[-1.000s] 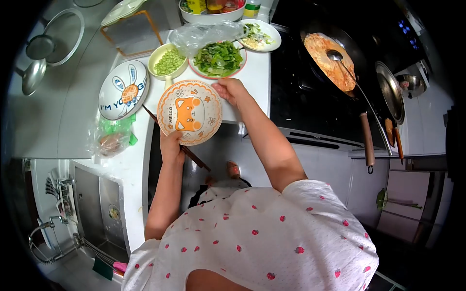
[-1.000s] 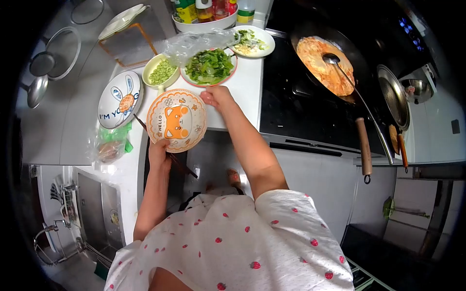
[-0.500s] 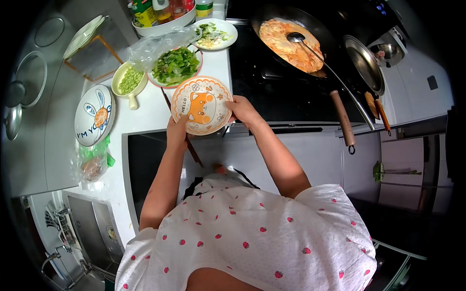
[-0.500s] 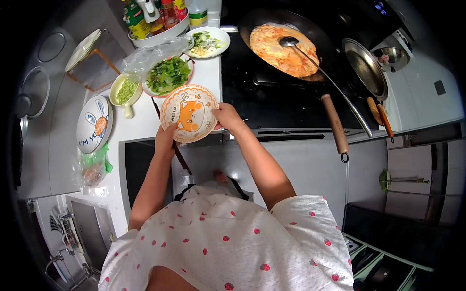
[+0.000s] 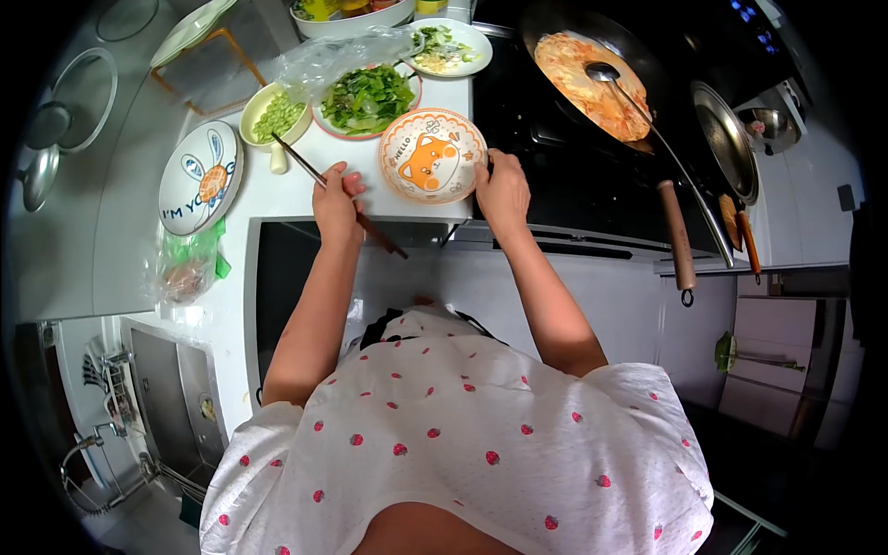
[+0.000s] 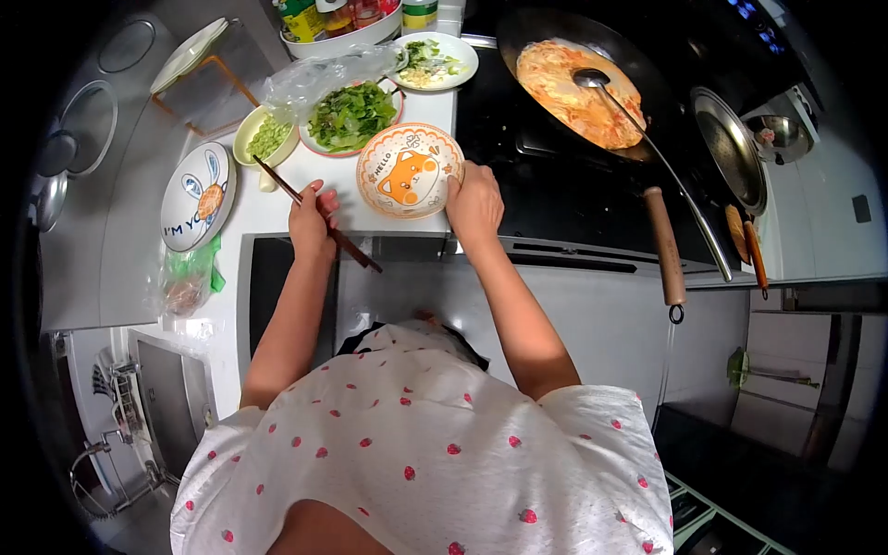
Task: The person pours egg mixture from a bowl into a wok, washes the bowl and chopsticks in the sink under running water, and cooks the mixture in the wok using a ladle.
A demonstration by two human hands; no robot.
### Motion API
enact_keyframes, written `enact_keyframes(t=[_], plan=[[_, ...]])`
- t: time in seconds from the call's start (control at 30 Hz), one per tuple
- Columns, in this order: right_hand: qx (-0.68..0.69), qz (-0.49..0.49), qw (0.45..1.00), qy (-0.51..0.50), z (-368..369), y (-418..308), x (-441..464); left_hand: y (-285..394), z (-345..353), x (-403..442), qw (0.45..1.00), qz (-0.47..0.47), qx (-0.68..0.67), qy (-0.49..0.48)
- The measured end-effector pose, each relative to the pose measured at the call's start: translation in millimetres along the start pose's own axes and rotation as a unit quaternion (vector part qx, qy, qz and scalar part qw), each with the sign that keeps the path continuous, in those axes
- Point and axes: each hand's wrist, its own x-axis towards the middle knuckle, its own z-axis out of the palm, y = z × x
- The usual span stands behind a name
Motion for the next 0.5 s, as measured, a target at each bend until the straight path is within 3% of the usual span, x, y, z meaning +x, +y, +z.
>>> enact_keyframes(t=[0.07,0.1,0.17,0.27,0.4,0.43,0.5], plan=[[0.021,-0.077,0.997,0.023,-12,-13,-10,0,6,2,0.999,-0.018,-0.033,-0.031],[0.082,-0.089,0.992,-0.038,-14,-22,-17,-1,13,1,0.998,-0.023,-0.044,-0.043],[0.177,-0.025,0.958,-0.226,-11,-39,-33,-3,27,-2,0.994,-0.035,-0.074,-0.069],[0.354,0.035,0.865,-0.353,6,-39,-54,-8,46,-5,0.986,-0.061,-0.105,-0.111],[0.441,0.222,0.772,-0.401,-3,-39,-55,-15,67,-11,0.985,-0.075,-0.034,-0.153],[0.468,0.254,0.752,-0.388,-2,-38,-56,-28,62,-1,0.977,-0.040,0.024,-0.207],[0.515,0.304,0.717,-0.358,4,-35,-57,-38,60,-2,0.966,0.110,0.178,-0.149]])
